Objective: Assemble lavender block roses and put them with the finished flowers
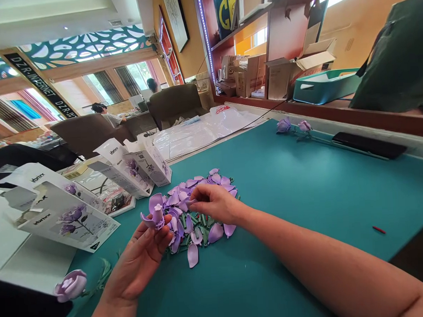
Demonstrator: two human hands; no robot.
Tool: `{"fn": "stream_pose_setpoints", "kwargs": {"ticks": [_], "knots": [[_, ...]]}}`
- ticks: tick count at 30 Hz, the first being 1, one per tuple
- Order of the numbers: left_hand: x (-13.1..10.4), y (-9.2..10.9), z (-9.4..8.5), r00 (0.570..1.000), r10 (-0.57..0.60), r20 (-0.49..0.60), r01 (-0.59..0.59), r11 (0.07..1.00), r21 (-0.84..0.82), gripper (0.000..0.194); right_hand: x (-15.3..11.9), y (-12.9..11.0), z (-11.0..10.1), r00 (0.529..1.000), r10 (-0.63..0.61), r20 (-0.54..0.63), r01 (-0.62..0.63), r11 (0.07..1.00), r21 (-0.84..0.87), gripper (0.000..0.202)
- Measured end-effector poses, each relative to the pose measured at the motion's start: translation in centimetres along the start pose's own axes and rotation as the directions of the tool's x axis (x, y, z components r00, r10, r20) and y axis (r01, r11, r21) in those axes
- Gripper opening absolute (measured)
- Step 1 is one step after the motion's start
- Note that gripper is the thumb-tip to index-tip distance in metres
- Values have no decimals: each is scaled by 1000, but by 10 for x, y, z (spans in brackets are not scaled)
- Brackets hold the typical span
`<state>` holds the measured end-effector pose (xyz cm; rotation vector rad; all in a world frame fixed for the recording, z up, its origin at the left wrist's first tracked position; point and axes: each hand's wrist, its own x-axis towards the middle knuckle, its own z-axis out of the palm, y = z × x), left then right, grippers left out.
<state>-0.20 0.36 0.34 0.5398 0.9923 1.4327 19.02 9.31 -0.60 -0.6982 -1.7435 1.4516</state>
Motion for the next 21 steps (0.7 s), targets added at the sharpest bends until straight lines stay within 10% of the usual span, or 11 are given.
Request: {"fn": "stream_pose_setpoints", "kwargs": {"ticks": [13, 21], "knots": [[-2, -3, 6, 1000, -7, 3, 7, 997, 78, 39, -17, -22, 12, 939, -340, -47, 308, 895, -323, 11], [-1, -6, 4, 1000, 11, -1, -11, 996, 93, 40, -24, -26, 18, 954, -298, 28, 291, 900, -326, 12]]}}
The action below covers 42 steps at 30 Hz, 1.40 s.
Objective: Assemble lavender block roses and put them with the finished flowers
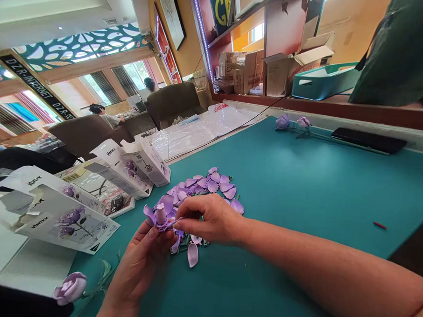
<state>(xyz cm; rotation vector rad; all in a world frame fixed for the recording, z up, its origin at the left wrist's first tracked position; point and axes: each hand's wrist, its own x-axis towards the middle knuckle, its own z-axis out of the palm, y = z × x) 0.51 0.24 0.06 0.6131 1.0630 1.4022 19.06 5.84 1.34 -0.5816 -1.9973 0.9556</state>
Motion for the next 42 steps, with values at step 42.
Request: {"fn": "stream_pose_setpoints", "kwargs": {"ticks": [42], "knots": [[-6, 2, 7, 992, 110, -68, -97, 982, 164, 41, 0, 1, 5, 992, -87, -90, 73, 986, -152, 10]]}}
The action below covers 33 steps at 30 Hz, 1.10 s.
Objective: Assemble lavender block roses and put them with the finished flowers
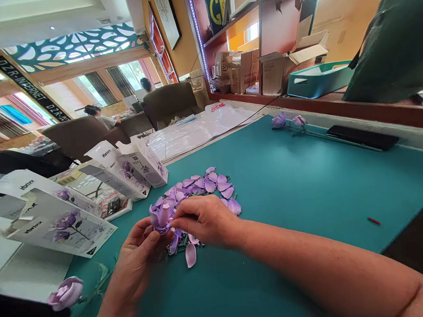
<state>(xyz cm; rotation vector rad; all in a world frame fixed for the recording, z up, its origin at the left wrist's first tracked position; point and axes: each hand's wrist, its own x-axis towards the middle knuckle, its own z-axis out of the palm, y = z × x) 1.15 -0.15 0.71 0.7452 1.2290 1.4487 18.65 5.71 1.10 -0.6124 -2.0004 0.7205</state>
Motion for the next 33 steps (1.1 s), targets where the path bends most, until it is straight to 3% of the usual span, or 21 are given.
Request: {"fn": "stream_pose_setpoints", "kwargs": {"ticks": [14, 17, 19, 22, 25, 29, 33], "knots": [[-1, -1, 1, 1000, 6, 30, -7, 999, 33, 42, 0, 0, 1, 1000, 27, 2, -27, 1000, 7, 7], [-1, -1, 1, 999, 9, 46, -11, 999, 52, 38, 0, 0, 1, 996, 85, 14, -86, 995, 57, 5], [-1, -2, 2, 998, 23, 55, -26, 998, 56, 36, 0, 2, 1, 987, 157, 31, -160, 978, 135, 20], [-1, -1, 3, 996, 78, 53, -81, 994, 69, 35, 1, 6, 0, 964, 254, 81, -267, 925, 270, 61], [-1, -2, 7, 990, 131, 49, -137, 980, 141, 34, 2, 9, -4, 943, 299, 146, -330, 896, 297, 91], [-3, -6, 9, 976, 215, 46, -219, 940, 260, 30, 2, 5, -9, 936, 281, 210, -317, 935, 160, 102], [0, -12, 1, 969, 220, 115, -247, 894, 374, 28, 2, -2, -11, 942, 246, 228, -261, 964, 41, 94]]}}
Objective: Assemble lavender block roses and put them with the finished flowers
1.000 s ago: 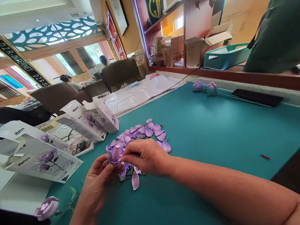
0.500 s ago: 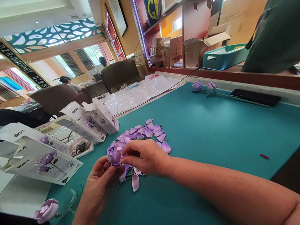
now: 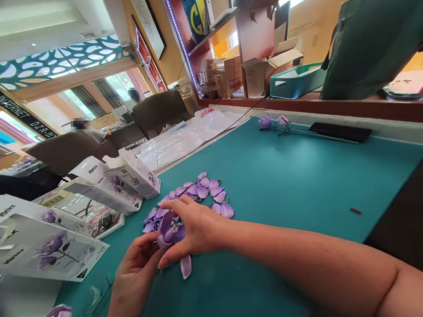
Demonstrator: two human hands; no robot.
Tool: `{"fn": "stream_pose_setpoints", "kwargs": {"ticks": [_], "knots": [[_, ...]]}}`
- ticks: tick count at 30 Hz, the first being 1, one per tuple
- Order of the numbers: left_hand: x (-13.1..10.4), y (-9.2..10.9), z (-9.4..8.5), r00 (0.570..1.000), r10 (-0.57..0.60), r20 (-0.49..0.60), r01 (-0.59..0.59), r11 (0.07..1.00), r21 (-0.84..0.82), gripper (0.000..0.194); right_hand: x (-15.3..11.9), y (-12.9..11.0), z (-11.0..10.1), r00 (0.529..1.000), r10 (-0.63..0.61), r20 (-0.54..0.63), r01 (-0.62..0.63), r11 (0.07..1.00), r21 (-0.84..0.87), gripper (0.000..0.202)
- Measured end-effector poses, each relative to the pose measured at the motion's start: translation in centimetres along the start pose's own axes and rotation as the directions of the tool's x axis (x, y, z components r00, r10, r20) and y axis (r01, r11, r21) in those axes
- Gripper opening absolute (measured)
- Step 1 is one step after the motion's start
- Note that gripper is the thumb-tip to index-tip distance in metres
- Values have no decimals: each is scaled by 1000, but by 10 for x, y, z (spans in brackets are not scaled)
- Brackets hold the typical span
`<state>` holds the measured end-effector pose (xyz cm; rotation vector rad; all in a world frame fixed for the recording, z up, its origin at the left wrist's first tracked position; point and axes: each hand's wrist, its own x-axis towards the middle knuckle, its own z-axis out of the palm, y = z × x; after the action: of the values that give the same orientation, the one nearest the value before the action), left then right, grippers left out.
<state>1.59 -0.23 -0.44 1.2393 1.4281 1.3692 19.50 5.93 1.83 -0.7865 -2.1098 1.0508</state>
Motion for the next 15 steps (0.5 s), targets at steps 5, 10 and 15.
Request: {"fn": "stream_pose_setpoints", "kwargs": {"ticks": [5, 10, 15], "knots": [[4, -8, -8, 1000, 14, 28, -14, 1000, 27, 28, 1, -1, 2, 999, 11, -36, -14, 997, -74, 73], [4, -6, -5, 1000, 9, 8, -9, 1000, 19, 31, 2, 0, 3, 998, -8, -61, 2, 995, -102, 60], [4, -7, -5, 999, 30, -10, -30, 999, 29, 30, 2, 3, 4, 995, -44, -85, 38, 996, -75, 54]]}}
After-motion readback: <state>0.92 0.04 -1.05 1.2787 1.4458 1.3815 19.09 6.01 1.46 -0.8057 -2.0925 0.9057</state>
